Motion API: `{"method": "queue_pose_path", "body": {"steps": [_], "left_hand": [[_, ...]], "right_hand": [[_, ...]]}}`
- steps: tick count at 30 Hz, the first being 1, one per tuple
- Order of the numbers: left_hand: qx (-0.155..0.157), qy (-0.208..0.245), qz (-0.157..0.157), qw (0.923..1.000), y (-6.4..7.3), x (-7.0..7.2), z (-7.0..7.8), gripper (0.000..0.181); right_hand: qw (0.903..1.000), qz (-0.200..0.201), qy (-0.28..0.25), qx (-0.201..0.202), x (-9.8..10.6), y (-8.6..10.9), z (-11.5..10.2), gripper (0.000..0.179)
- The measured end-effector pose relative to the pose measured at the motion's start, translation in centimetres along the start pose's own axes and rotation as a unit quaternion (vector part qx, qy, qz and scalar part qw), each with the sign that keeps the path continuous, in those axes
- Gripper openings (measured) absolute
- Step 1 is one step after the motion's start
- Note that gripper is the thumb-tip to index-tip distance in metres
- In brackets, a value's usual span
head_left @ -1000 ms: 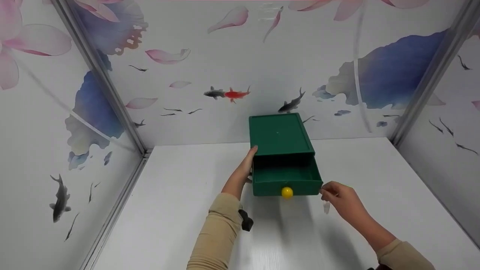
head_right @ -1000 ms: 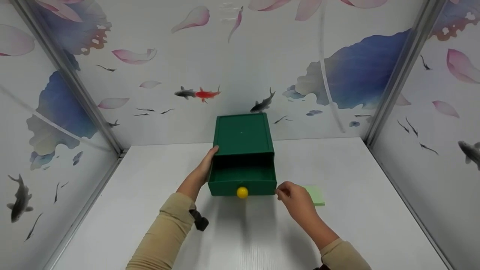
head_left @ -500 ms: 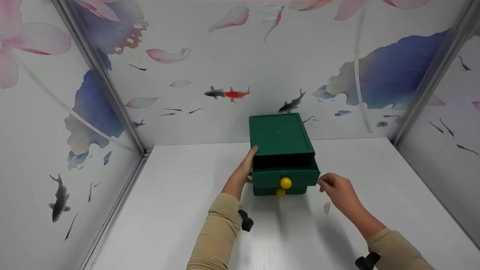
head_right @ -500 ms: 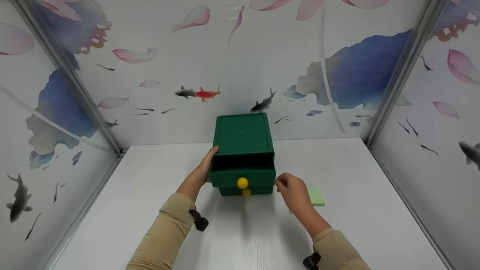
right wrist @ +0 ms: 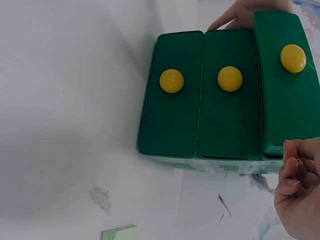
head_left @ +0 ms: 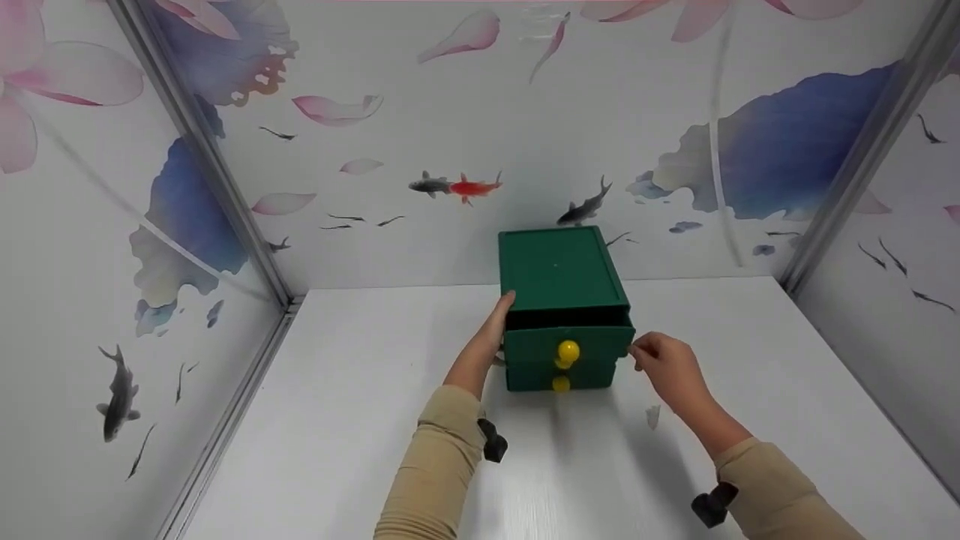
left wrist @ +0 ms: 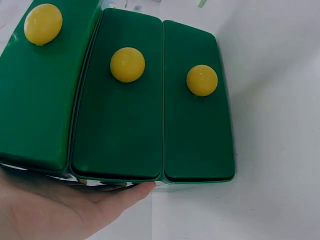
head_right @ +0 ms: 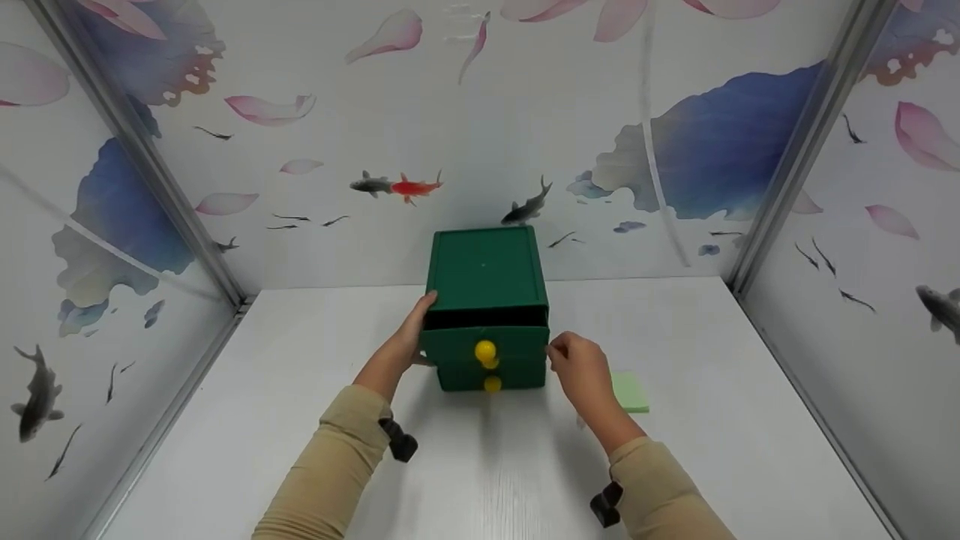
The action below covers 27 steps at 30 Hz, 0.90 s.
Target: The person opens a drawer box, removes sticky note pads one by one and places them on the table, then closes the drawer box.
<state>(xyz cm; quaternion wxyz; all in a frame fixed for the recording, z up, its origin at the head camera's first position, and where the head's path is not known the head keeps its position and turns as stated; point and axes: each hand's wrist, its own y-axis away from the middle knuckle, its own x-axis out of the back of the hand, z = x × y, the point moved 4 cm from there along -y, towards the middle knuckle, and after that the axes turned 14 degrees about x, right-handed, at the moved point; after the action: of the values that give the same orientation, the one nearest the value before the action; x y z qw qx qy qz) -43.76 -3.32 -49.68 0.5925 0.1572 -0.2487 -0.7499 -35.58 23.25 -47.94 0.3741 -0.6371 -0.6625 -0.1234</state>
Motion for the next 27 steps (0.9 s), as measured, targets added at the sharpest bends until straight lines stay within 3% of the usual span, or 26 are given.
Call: {"method": "queue_pose_path", "body": {"steps": [13,27], "left_hand": [[-0.003,0.006,0.005,1.0000,0.1,-0.1,0.0,0.087],[-0.007,0.006,0.017,0.9998,0.4,0.0,-0.2,0.090]], "right_hand": [[0.9990,0.040,0.018,0.006,-0.5,-1.3,0.3,0.015],[0.9991,0.038,0.013,-0.016,-0.7,-2.8,0.5,0.018]]}}
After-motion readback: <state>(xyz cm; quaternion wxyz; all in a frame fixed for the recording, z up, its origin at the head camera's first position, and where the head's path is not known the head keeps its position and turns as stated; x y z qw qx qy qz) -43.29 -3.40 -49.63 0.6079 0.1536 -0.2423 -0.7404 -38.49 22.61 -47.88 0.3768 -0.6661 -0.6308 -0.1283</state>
